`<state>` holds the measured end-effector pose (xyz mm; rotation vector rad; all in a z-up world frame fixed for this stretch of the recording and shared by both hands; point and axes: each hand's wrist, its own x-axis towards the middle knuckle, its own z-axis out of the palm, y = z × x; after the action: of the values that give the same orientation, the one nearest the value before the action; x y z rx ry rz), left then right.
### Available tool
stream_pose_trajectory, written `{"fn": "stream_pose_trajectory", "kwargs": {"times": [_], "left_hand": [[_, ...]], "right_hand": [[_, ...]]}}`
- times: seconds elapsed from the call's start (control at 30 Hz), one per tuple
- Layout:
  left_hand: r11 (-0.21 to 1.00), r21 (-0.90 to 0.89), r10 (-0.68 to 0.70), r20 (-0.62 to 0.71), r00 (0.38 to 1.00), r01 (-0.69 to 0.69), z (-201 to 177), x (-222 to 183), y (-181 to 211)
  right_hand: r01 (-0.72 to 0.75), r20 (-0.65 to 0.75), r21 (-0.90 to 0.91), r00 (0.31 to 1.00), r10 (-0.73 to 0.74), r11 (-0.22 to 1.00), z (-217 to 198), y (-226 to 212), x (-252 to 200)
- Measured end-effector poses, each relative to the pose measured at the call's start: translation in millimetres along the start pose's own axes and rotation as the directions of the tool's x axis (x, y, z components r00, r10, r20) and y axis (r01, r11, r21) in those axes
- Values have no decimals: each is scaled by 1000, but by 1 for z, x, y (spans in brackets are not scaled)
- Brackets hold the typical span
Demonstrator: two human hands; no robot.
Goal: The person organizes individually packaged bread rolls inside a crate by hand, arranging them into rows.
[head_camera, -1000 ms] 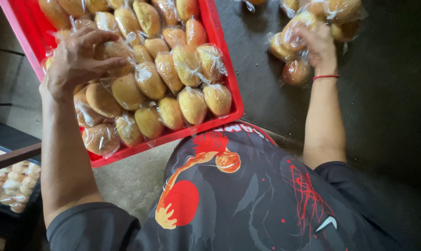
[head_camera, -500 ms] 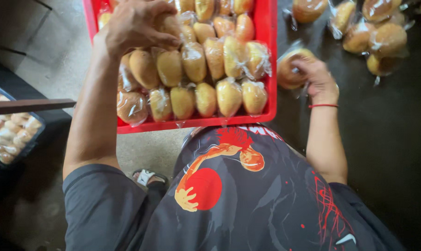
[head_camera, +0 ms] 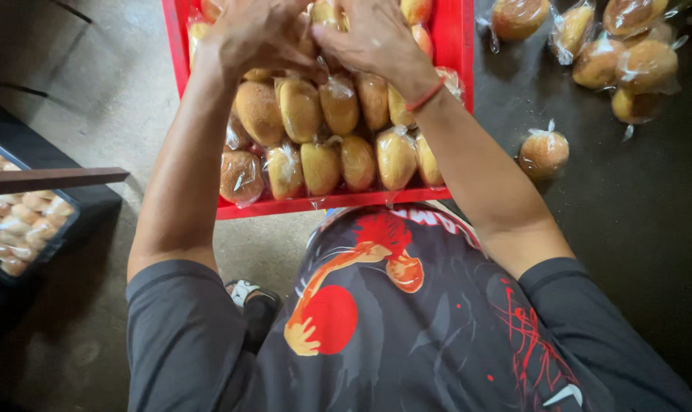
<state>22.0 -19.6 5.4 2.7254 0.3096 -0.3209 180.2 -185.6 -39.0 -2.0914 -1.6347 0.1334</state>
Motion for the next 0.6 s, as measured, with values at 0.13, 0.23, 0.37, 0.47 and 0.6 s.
{"fn": "stream_pose_trajectory", "kwargs": {"times": [0.13, 0.23, 0.37, 0.47, 0.6], "left_hand": [[969, -247, 4, 103, 995, 21, 11, 16, 20], [977, -213, 35, 118, 992, -9, 10, 26, 32], [984, -151, 99, 19, 995, -95, 13, 26, 34], [968, -81, 225, -147, 963, -239, 15, 32, 33], [930, 11, 352, -304, 885, -367, 24, 49, 47]], "right_hand": [[333, 54, -660, 915, -400, 673, 14, 45, -32], [279, -111, -575, 905, -411, 769, 20, 57, -42], [-91, -226, 500, 946, 231, 861, 14, 41, -34], [-243, -69, 371, 955, 287, 896, 3, 26, -34], [97, -230, 466, 973, 15, 879, 0, 48, -42]]}}
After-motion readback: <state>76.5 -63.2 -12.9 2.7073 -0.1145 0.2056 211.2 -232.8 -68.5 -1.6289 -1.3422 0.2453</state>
